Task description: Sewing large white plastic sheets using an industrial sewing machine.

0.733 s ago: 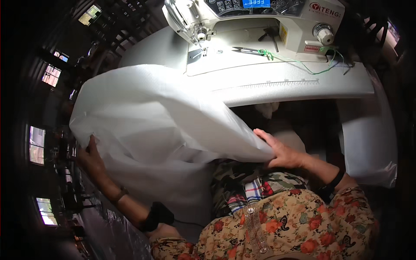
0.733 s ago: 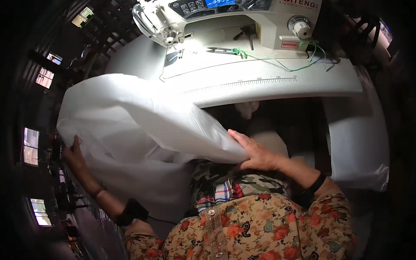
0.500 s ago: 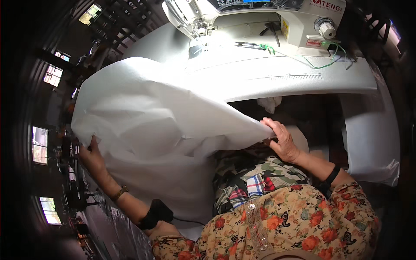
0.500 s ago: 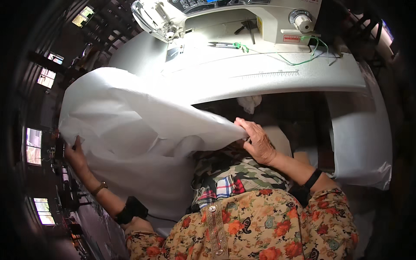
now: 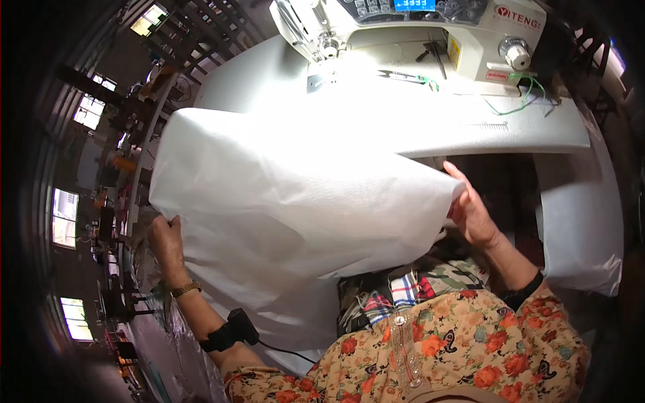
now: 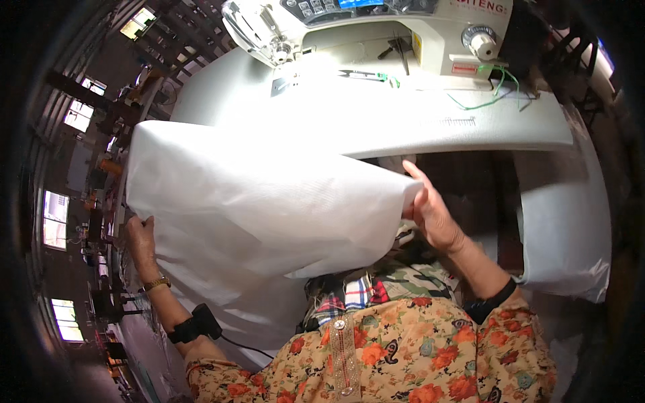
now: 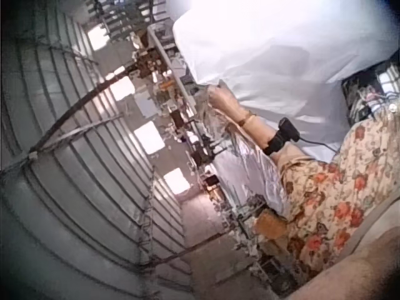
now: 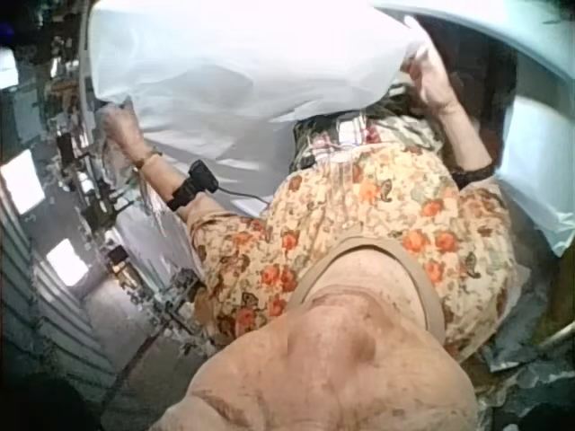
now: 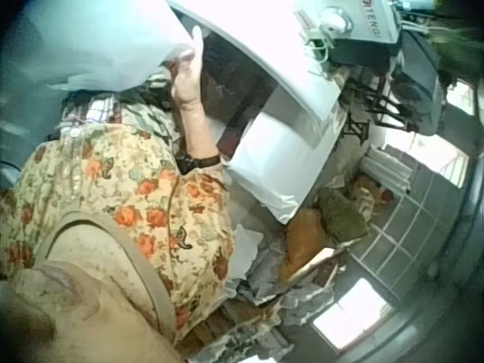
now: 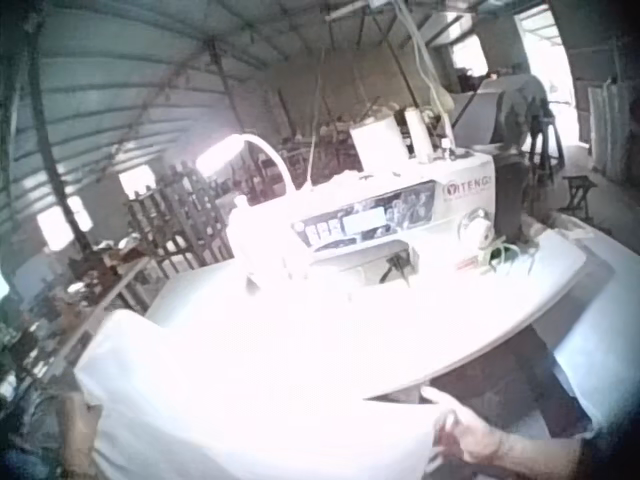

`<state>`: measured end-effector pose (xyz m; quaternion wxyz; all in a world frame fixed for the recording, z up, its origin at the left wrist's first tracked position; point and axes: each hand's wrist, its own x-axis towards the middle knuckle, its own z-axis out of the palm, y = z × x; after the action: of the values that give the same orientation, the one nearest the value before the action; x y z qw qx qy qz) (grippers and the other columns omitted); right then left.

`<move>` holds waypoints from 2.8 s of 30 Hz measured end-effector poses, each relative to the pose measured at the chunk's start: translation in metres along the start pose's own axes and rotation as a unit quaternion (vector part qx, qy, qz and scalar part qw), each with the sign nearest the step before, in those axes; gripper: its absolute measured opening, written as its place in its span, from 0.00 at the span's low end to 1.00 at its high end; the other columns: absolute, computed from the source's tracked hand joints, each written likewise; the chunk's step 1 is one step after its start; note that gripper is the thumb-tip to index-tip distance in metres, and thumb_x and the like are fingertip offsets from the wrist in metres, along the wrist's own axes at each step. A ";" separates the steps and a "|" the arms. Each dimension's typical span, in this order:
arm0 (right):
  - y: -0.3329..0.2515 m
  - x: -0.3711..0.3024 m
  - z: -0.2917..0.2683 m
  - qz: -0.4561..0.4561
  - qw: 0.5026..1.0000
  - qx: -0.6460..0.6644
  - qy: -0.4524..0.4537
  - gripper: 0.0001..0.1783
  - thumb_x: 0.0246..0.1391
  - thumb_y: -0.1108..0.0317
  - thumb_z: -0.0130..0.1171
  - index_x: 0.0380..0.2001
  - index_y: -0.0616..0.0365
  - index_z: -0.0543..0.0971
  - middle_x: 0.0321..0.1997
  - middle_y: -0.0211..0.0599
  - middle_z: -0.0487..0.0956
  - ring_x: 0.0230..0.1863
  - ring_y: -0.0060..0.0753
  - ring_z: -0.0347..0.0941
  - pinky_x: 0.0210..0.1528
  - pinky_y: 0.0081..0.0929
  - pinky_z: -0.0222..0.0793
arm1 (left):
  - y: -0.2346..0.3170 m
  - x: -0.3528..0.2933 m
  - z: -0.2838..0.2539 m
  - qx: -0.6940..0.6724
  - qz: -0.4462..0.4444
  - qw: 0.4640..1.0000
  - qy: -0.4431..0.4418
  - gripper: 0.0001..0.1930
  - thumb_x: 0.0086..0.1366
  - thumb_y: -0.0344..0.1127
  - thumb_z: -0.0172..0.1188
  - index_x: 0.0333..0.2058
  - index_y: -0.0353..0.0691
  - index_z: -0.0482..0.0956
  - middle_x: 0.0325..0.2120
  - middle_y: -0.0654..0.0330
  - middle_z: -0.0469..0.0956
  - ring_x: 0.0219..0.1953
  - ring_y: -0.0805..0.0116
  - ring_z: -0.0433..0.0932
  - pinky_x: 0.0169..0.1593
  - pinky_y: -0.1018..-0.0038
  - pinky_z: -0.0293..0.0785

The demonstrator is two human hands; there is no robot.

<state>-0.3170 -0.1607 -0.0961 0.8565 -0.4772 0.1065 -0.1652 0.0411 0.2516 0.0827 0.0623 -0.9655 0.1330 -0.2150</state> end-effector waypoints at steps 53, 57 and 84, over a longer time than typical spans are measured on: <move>-0.026 0.044 -0.005 -0.024 0.921 -0.384 -0.057 0.25 0.61 0.72 0.47 0.62 0.60 0.70 0.49 0.49 0.81 0.49 0.31 0.77 0.56 0.26 0.69 | -0.037 0.006 0.076 -0.096 -0.014 0.993 -0.074 0.21 0.56 0.41 0.65 0.34 0.23 0.77 0.34 0.34 0.78 0.41 0.37 0.77 0.44 0.55 0.72; -0.088 0.042 0.039 0.030 0.637 -0.753 -0.163 0.19 0.62 0.62 0.54 0.54 0.55 0.75 0.29 0.50 0.80 0.31 0.44 0.78 0.39 0.33 0.72 | -0.055 0.000 0.087 -0.101 -0.032 0.992 -0.062 0.20 0.56 0.40 0.65 0.34 0.23 0.78 0.34 0.33 0.77 0.40 0.36 0.77 0.43 0.55 0.72; 0.002 0.199 0.117 -0.270 0.549 -0.769 -0.186 0.47 0.47 0.38 0.62 0.66 0.48 0.62 0.72 0.36 0.58 0.73 0.42 0.51 0.71 0.53 0.49 | -0.250 -0.198 -0.038 -0.106 -0.216 0.967 0.086 0.16 0.64 0.44 0.61 0.37 0.34 0.77 0.28 0.60 0.76 0.31 0.65 0.74 0.38 0.69 0.71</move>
<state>-0.0928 -0.1447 -0.0418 0.0789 -0.9800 -0.1023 -0.1515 -0.0906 0.5440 0.0825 -0.1000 -0.9503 -0.0519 -0.2901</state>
